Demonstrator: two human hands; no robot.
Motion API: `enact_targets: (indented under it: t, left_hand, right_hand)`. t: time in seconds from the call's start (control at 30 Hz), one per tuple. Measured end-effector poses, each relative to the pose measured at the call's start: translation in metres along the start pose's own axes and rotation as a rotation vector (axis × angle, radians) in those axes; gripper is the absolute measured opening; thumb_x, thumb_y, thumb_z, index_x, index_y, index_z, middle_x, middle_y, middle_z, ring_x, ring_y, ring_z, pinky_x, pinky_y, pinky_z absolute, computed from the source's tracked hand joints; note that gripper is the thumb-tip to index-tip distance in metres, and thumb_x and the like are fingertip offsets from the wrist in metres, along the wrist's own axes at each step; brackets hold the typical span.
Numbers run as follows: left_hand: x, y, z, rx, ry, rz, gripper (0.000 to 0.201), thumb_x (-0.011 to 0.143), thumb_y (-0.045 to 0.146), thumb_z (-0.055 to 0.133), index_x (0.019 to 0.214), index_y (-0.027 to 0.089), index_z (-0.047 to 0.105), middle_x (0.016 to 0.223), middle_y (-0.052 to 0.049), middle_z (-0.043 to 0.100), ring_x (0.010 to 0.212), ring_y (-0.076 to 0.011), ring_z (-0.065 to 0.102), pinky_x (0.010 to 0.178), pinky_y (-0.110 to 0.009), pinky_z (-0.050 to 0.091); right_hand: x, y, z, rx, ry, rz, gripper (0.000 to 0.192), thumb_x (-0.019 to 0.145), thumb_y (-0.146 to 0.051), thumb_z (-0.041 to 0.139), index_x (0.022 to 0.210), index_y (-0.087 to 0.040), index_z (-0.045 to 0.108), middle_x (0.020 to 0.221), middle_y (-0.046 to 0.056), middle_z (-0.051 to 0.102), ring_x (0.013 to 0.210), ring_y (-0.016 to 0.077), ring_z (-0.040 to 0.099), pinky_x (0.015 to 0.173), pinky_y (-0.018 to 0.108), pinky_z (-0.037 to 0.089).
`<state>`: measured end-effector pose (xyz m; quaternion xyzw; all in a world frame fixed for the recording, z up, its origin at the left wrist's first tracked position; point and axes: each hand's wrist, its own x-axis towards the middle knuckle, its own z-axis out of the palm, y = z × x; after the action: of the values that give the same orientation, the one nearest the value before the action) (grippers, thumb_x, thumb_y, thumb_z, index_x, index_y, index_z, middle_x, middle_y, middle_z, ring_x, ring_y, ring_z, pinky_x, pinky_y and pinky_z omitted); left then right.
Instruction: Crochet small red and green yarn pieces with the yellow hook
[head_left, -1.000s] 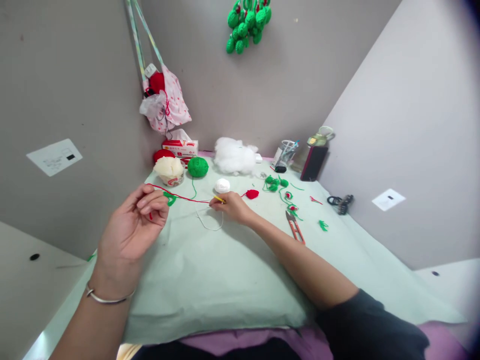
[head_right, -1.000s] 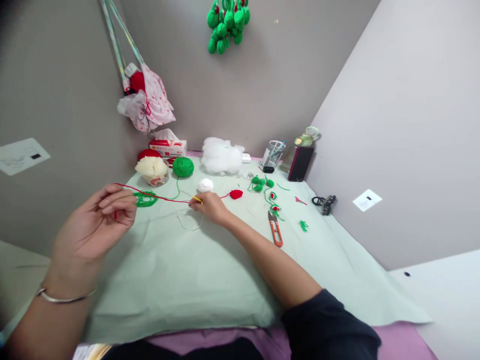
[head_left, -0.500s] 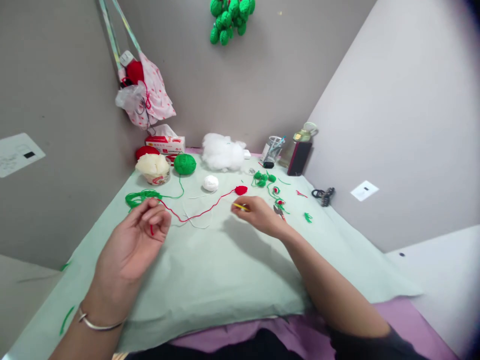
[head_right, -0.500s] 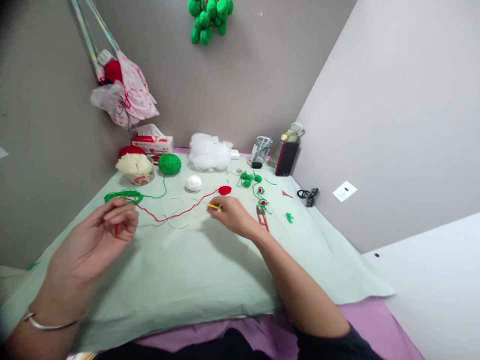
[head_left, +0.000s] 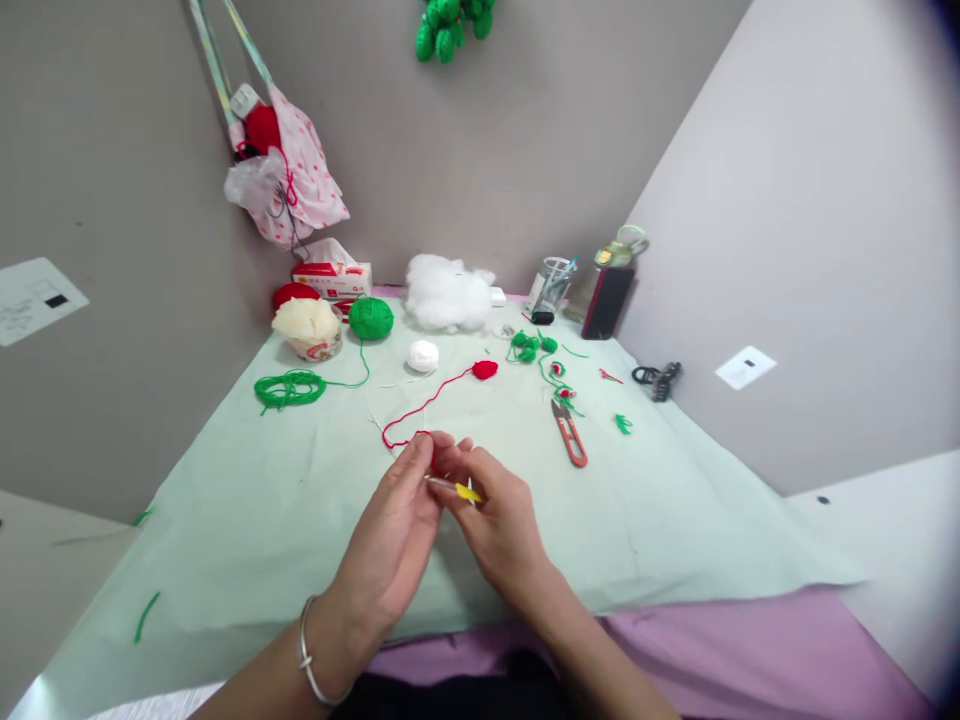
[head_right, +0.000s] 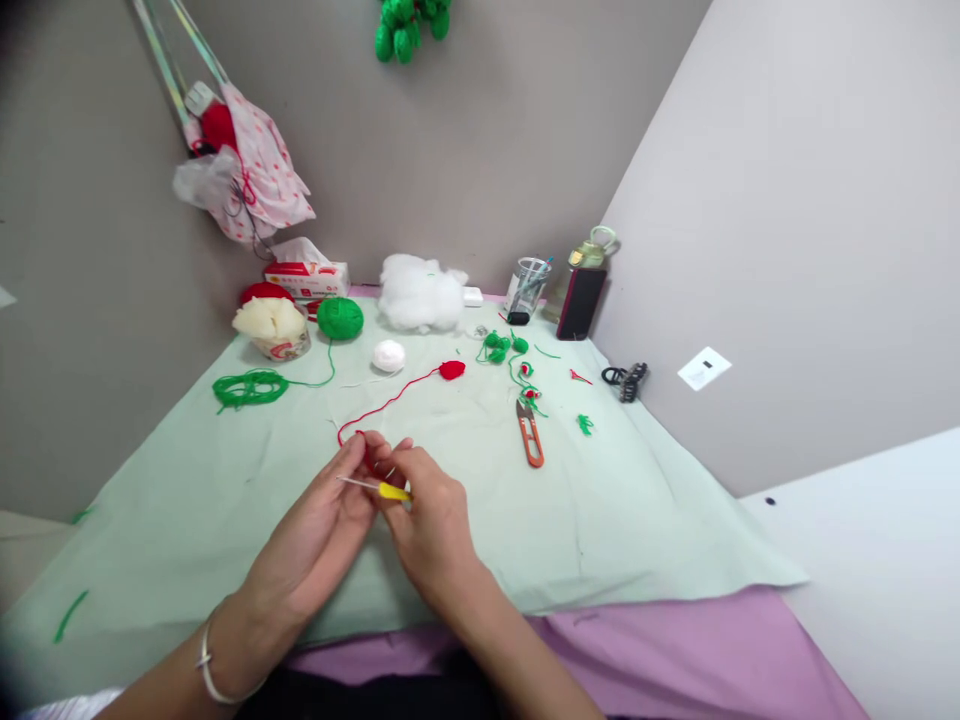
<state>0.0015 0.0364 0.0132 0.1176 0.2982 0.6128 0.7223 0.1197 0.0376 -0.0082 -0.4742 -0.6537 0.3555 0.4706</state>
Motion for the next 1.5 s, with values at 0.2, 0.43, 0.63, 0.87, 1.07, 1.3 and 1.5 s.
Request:
enact_targets:
  t: [0.2, 0.43, 0.63, 0.87, 1.07, 1.3, 1.5]
  left_hand:
    - [0.000, -0.001, -0.013, 0.074, -0.011, -0.007, 0.016, 0.084, 0.034, 0.090, 0.087, 0.020, 0.081, 0.096, -0.001, 0.077, 0.101, -0.0170, 0.074, 0.100, -0.029, 0.059]
    - [-0.010, -0.007, -0.022, 0.253, -0.046, -0.104, 0.025, 0.073, 0.037, 0.097, 0.081, 0.018, 0.082, 0.091, -0.002, 0.076, 0.088, -0.0146, 0.066, 0.097, -0.030, 0.053]
    - [-0.013, 0.003, -0.025, 0.650, -0.109, 0.163, 0.015, 0.082, 0.036, 0.089, 0.077, 0.024, 0.081, 0.083, -0.001, 0.074, 0.089, -0.0196, 0.063, 0.090, -0.031, 0.048]
    - [-0.013, 0.012, -0.021, 0.930, -0.204, 0.435, 0.005, 0.085, 0.027, 0.085, 0.080, 0.028, 0.083, 0.083, -0.002, 0.069, 0.084, -0.0218, 0.062, 0.083, -0.032, 0.047]
    - [-0.008, 0.011, -0.026, 0.740, -0.145, 0.206, 0.009, 0.086, 0.032, 0.083, 0.081, 0.025, 0.080, 0.087, -0.001, 0.072, 0.089, -0.0203, 0.063, 0.087, -0.031, 0.047]
    - [-0.010, 0.007, -0.027, 0.450, -0.094, -0.046, 0.018, 0.081, 0.034, 0.089, 0.082, 0.021, 0.077, 0.079, 0.001, 0.066, 0.080, -0.0150, 0.059, 0.082, -0.027, 0.046]
    - [-0.014, 0.013, -0.025, 0.690, -0.156, 0.201, 0.011, 0.088, 0.029, 0.082, 0.083, 0.024, 0.075, 0.083, 0.001, 0.068, 0.084, -0.0163, 0.059, 0.082, -0.027, 0.046]
  right_hand:
    - [0.002, 0.000, -0.021, 0.230, -0.073, 0.146, 0.010, 0.084, -0.026, 0.071, 0.075, -0.022, 0.071, 0.079, 0.000, 0.062, 0.061, 0.0119, 0.045, 0.056, 0.027, 0.035]
    - [0.000, -0.004, -0.035, 0.983, -0.167, 0.343, 0.035, 0.080, -0.048, 0.081, 0.069, -0.019, 0.065, 0.080, -0.001, 0.069, 0.042, 0.0002, 0.011, 0.042, 0.024, 0.009]
    - [-0.005, 0.000, -0.030, 0.787, -0.111, 0.481, 0.032, 0.074, -0.045, 0.090, 0.086, -0.017, 0.079, 0.060, -0.005, 0.059, 0.045, 0.0023, 0.016, 0.044, 0.024, 0.010]
    - [-0.010, -0.001, -0.030, 0.569, -0.218, 0.476, 0.029, 0.069, -0.041, 0.093, 0.079, -0.017, 0.080, 0.048, -0.009, 0.043, 0.049, 0.0056, 0.025, 0.049, 0.026, 0.018]
    - [-0.009, 0.004, -0.033, 0.679, -0.084, 0.491, 0.028, 0.073, -0.040, 0.091, 0.086, -0.019, 0.077, 0.055, -0.007, 0.053, 0.046, 0.0038, 0.018, 0.045, 0.026, 0.011]
    - [-0.009, 0.002, -0.043, 1.013, -0.109, 0.439, 0.027, 0.077, -0.037, 0.089, 0.084, -0.023, 0.068, 0.071, -0.005, 0.066, 0.042, 0.0004, 0.010, 0.040, 0.022, 0.008]
    - [-0.010, -0.003, -0.042, 0.677, -0.189, 0.458, 0.019, 0.080, -0.036, 0.087, 0.085, -0.019, 0.079, 0.069, 0.000, 0.072, 0.045, 0.0038, 0.027, 0.044, 0.024, 0.018]
